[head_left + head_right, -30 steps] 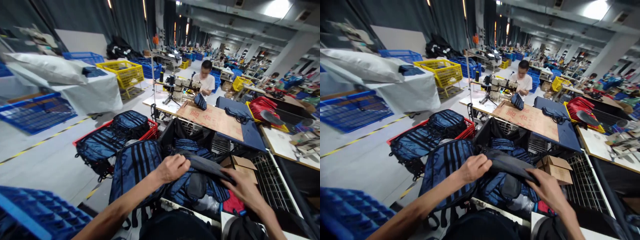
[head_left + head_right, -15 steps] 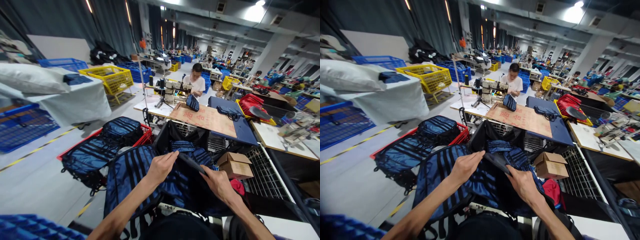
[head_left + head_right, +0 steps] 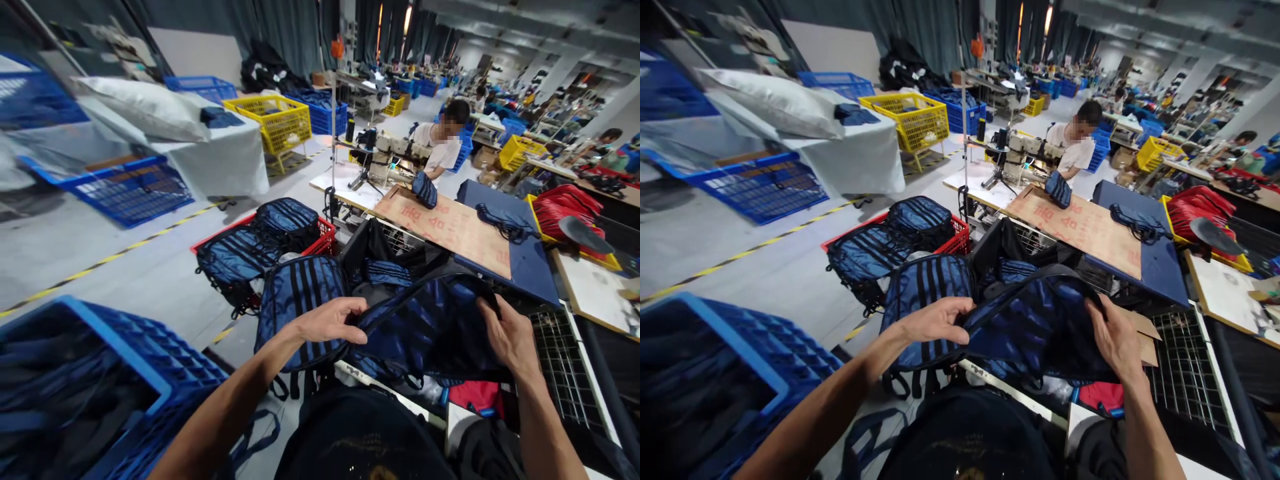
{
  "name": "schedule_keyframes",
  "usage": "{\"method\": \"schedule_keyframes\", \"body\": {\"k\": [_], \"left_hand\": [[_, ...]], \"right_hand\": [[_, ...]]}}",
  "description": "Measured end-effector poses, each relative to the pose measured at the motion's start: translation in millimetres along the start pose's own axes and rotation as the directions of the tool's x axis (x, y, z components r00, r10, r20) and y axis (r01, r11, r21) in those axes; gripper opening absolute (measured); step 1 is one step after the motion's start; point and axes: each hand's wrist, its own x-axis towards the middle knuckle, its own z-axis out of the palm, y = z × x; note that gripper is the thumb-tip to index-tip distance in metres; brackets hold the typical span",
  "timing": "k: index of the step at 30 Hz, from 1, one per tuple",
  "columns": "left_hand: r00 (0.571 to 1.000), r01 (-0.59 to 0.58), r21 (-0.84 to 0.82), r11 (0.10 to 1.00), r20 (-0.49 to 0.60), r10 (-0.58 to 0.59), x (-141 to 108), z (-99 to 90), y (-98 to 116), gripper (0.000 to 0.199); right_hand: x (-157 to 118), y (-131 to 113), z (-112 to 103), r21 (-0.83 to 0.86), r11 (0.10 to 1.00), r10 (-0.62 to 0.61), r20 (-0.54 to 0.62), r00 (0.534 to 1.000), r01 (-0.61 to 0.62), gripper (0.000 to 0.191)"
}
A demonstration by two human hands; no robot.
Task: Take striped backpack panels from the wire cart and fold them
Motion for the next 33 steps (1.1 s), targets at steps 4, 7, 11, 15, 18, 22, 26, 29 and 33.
{"method": "schedule_keyframes", "body": {"k": [4,7,11,15,18,22,26,29,33], "left_hand": [[0.907,-0.028,0.267,0.963,-0.399,0.137,-3.0,-18.0,3.6,0.04],[0.677,0.05,0.481,0.876,-0.661,0.324,-9.7,-57.9,16.4,0.037],[0.776,0.016,0.335,0.942,-0.599,0.199,-47.5,-95.6,36.2,0.042],[0.869,-0.048,0.087,0.995,-0.488,0.084,-95.6,-96.5,43.3,0.049],[0.764,-0.053,0.12,0.991,-0.635,0.118,-112.5,-109.0,49.5,0.046],[0.425,0.344,0.48,0.807,-0.846,0.322,-107.2,-161.0,64.2,0.035],[0.369,0.701,0.543,0.462,-0.831,0.417,-93.9,-205.5,46.5,0.035],[0.421,0.75,0.534,0.391,-0.84,0.341,-82.7,-204.7,-13.9,0.037],[0.622,0.73,0.626,0.274,-0.775,0.113,-61.2,-144.4,-138.6,0.054]], "right_hand": [[11.8,-23.5,30.5,0.052,0.998,-0.038,0.078,0.996,0.034,0.054],[21.9,-55.1,58.9,0.08,0.995,-0.071,0.13,0.989,0.061,0.056],[46.9,-84.3,87.5,0.18,0.983,-0.061,0.087,0.994,0.044,0.058],[70.6,-96.7,109.3,0.297,0.955,-0.007,0.082,0.997,-0.018,0.059],[77.7,-116.5,126.7,0.359,0.934,-0.037,0.116,0.993,-0.007,0.057],[83.3,-151.5,168.3,0.491,0.871,-0.129,0.212,0.969,0.009,0.057],[94.9,-157.6,256.3,0.549,0.833,-0.113,0.295,0.949,-0.071,0.06],[94.3,-136.0,339.9,0.445,0.882,-0.06,0.431,0.9,-0.154,0.058],[62.0,-77.7,419.6,0.263,0.91,0.107,0.595,0.797,-0.319,0.043]]}}
